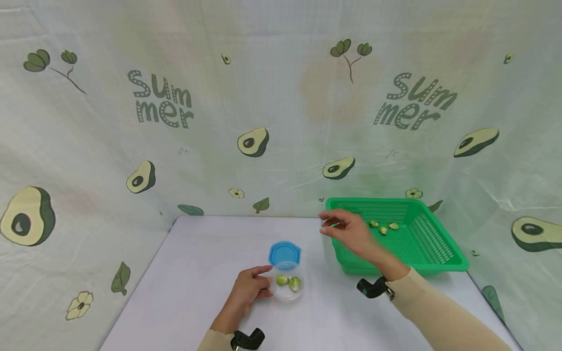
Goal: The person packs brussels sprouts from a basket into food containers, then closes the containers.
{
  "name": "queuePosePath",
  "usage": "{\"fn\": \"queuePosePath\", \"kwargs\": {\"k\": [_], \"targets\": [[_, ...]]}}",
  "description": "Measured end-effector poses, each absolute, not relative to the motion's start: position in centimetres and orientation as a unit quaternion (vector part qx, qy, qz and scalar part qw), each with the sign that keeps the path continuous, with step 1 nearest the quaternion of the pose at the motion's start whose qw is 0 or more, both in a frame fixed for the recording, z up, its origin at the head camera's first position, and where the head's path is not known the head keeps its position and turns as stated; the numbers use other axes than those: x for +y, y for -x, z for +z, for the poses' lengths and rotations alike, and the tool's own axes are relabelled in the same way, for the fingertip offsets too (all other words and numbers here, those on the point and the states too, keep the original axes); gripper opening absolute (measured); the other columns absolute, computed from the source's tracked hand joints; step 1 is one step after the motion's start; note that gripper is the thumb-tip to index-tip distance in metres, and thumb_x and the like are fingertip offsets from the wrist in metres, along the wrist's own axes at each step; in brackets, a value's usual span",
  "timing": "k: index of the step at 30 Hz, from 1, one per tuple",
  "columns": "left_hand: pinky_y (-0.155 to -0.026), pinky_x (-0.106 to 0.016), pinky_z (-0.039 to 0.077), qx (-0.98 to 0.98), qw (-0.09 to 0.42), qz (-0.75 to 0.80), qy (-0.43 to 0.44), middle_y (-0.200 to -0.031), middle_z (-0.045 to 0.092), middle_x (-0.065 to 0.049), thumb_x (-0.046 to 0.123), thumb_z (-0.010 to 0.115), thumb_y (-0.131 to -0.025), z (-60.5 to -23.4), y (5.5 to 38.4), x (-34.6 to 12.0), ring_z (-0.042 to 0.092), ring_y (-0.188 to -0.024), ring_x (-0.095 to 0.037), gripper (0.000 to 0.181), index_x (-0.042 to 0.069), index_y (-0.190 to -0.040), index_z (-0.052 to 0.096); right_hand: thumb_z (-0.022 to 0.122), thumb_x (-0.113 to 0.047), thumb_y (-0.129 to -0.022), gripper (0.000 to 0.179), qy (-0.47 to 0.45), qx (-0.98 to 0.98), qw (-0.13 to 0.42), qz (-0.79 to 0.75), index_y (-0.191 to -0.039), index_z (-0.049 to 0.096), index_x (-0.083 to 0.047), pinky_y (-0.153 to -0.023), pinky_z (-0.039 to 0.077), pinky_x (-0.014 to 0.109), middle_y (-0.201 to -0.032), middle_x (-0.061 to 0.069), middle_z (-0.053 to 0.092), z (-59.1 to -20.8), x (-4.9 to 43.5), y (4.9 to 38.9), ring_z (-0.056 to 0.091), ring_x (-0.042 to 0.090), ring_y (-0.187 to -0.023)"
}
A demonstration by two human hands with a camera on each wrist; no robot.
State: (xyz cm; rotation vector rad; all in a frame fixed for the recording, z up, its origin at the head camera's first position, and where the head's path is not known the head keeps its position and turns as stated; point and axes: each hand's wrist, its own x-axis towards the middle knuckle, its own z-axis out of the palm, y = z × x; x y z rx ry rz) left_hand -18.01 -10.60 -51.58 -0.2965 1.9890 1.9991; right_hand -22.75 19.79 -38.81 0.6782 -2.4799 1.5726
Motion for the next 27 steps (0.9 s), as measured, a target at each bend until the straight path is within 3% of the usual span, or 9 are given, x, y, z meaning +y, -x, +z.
{"fn": "queuePosePath", "kwargs": {"k": [6, 10, 16, 27], "targets": [[-0.066, -0.028, 0.066, 0.691, 0.146, 0.701, 0.100, -0.089, 0.062, -0.008, -0.002, 0.072, -0.095, -51.5, 18.2, -10.6, 0.064, -0.073, -0.015, 0.047, -0.005, -0.141, 0.063, 0.073, -0.020, -0.102, 0.042, -0.192, -0.855, 0.010, 0.482, -0.141, 0.065, -0.008, -0.085, 0.062, 0.031, -0.135, 0.018, 0.067, -35.3, 24.0, 25.2, 0.067, 0.030, -0.113], [-0.067, -0.029, 0.066, 0.694, 0.147, 0.697, 0.105, -0.088, 0.063, -0.008, -0.003, 0.072, -0.095, -51.6, 18.2, -10.5, 0.063, -0.073, -0.015, 0.046, -0.004, -0.140, 0.064, 0.073, -0.024, -0.102, 0.049, -0.190, -0.871, -0.020, 0.453, -0.147, 0.060, -0.009, -0.098, 0.060, 0.042, -0.146, 0.016, 0.061, -34.8, 26.2, 27.1, 0.058, 0.039, -0.132], [-0.066, -0.030, 0.066, 0.699, 0.147, 0.692, 0.105, -0.090, 0.066, -0.011, -0.004, 0.072, -0.094, -51.9, 18.1, -10.4, 0.065, -0.069, -0.015, 0.045, -0.003, -0.138, 0.066, 0.074, -0.026, -0.101, 0.057, -0.188, -0.883, -0.044, 0.429, -0.152, 0.055, -0.008, -0.110, 0.050, 0.062, -0.153, 0.019, 0.056, -36.3, 28.4, 29.6, 0.051, 0.042, -0.142], [-0.065, -0.030, 0.066, 0.703, 0.144, 0.690, 0.096, -0.094, 0.068, -0.016, -0.004, 0.069, -0.093, -51.7, 17.9, -10.5, 0.066, -0.066, -0.014, 0.048, -0.003, -0.140, 0.064, 0.072, -0.029, -0.103, 0.063, -0.166, -0.866, -0.090, 0.462, -0.156, 0.049, -0.004, -0.118, 0.043, 0.065, -0.160, 0.024, 0.047, -41.2, 30.7, 33.2, 0.042, 0.045, -0.149]]}}
